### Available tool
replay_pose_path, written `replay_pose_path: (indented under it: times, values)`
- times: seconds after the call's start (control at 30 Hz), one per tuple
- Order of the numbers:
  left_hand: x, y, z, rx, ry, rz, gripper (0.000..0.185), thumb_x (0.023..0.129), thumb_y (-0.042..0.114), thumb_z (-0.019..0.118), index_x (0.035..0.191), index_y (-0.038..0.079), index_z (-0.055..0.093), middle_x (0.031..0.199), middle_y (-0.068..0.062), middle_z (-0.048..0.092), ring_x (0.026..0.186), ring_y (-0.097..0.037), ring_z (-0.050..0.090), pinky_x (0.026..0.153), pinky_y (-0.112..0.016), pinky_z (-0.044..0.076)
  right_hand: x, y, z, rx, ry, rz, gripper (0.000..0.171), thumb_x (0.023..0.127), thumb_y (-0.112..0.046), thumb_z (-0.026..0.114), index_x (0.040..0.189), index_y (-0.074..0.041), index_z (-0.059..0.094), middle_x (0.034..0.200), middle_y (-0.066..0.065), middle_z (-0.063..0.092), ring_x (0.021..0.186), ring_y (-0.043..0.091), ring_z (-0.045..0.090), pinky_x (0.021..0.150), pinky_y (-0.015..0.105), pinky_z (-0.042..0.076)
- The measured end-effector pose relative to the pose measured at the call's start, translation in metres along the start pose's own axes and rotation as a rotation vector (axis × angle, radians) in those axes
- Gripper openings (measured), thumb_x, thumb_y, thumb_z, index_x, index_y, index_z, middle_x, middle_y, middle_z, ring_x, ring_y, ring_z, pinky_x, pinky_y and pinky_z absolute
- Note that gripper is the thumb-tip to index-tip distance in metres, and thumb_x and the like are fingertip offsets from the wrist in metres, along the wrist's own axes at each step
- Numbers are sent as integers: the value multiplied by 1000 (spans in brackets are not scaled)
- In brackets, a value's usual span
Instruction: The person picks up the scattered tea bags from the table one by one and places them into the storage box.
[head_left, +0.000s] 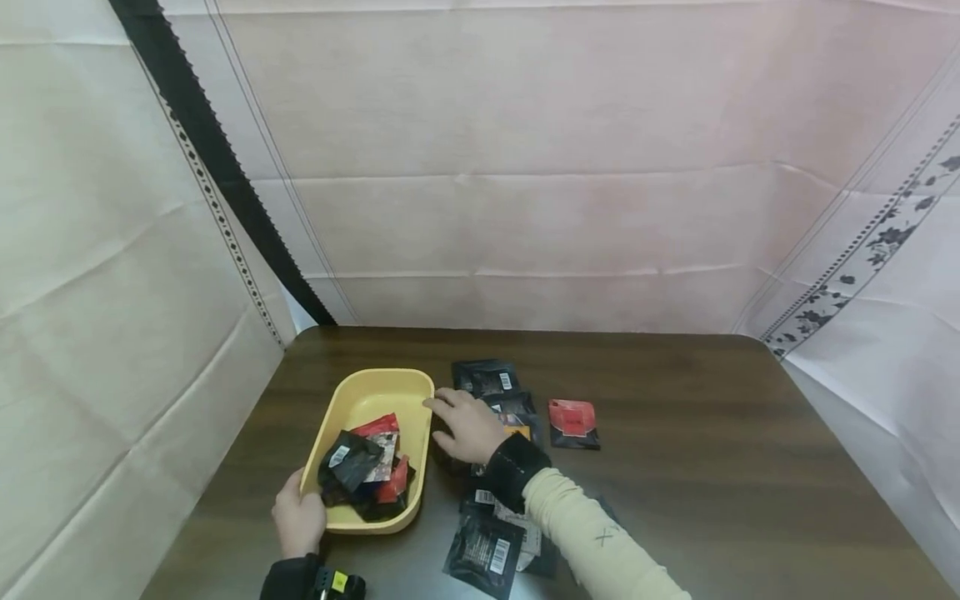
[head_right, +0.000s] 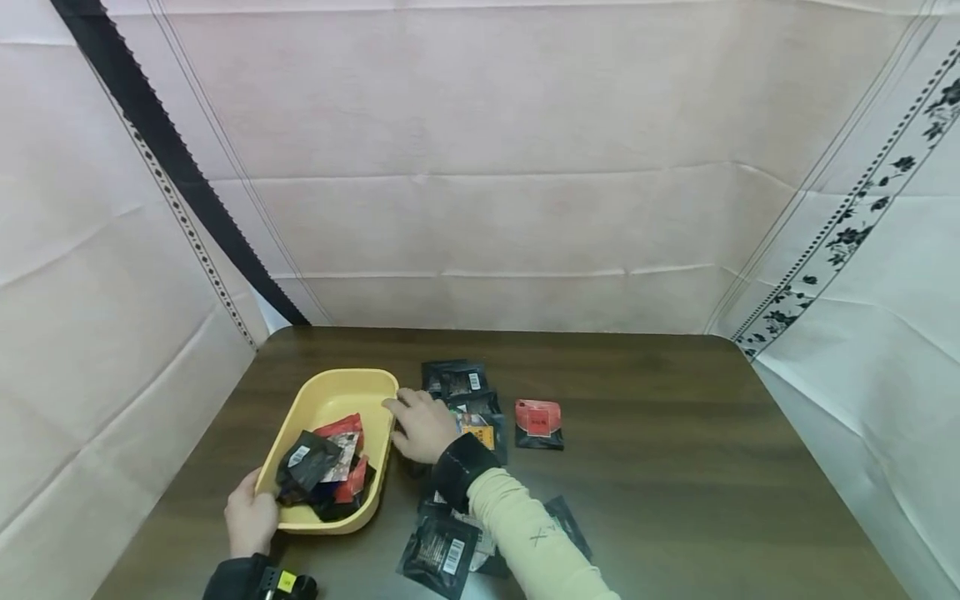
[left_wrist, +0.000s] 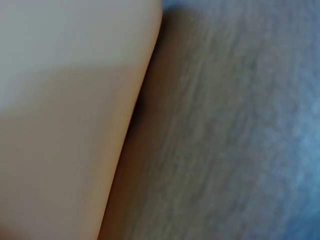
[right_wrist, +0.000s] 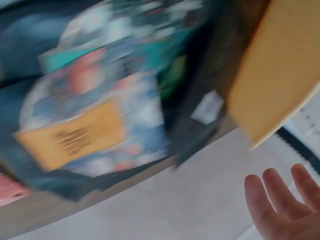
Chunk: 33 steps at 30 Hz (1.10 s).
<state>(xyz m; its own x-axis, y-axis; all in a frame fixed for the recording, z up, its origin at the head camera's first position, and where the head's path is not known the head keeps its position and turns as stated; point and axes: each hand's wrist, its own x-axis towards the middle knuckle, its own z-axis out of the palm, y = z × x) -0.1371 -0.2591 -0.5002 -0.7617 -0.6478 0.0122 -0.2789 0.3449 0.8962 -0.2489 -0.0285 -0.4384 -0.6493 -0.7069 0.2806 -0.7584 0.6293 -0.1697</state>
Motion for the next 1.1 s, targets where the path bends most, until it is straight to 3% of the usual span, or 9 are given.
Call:
replay_pose_path:
  times: [0.2,0.37,0.5,0.67,0.87,1.1]
  values:
    - [1,-1,0,-3,0,-20,51,77,-9,28,126,-14,42,118,-37,46,107,-49,46,89,-58,36,-21,35,-6,40,5,102,48,84,-23,61,129,-12,50,128,13,48,114,29,48,87,46,45]
    - [3,-2,0,-17,16,-28,51,76,-10,28,125,-15,43,118,-37,46,108,-49,45,91,-58,35,-42,68,-12,11,20,217,52,79,-22,66,127,-12,51,128,16,48,114,34,47,86,52,43]
    - [3,-3,0,-14,13,-19,51,76,-10,29,125,-15,43,119,-38,46,109,-49,44,92,-58,34,-61,95,-15,14,-14,353,64,73,-26,70,131,-14,48,133,17,43,120,39,39,88,58,38]
    - [4,-5,0,-3,19,-8,49,77,-8,30,123,-14,45,118,-37,47,109,-48,44,92,-58,33,-80,122,-8,62,-92,561,83,66,-42,74,137,-19,39,140,19,33,125,43,27,89,65,31]
    - [3,-5,-1,4,21,-33,51,76,-8,29,124,-13,45,117,-37,48,108,-49,44,90,-59,34,-87,133,3,90,-204,733,88,62,-50,73,138,-20,38,138,21,33,111,43,36,78,60,42]
    - [2,-5,-1,13,16,-18,51,74,-8,30,123,-13,46,116,-37,49,108,-49,45,89,-59,35,-77,131,-2,80,-296,747,82,58,-38,77,132,-15,48,116,20,45,96,39,37,68,51,46]
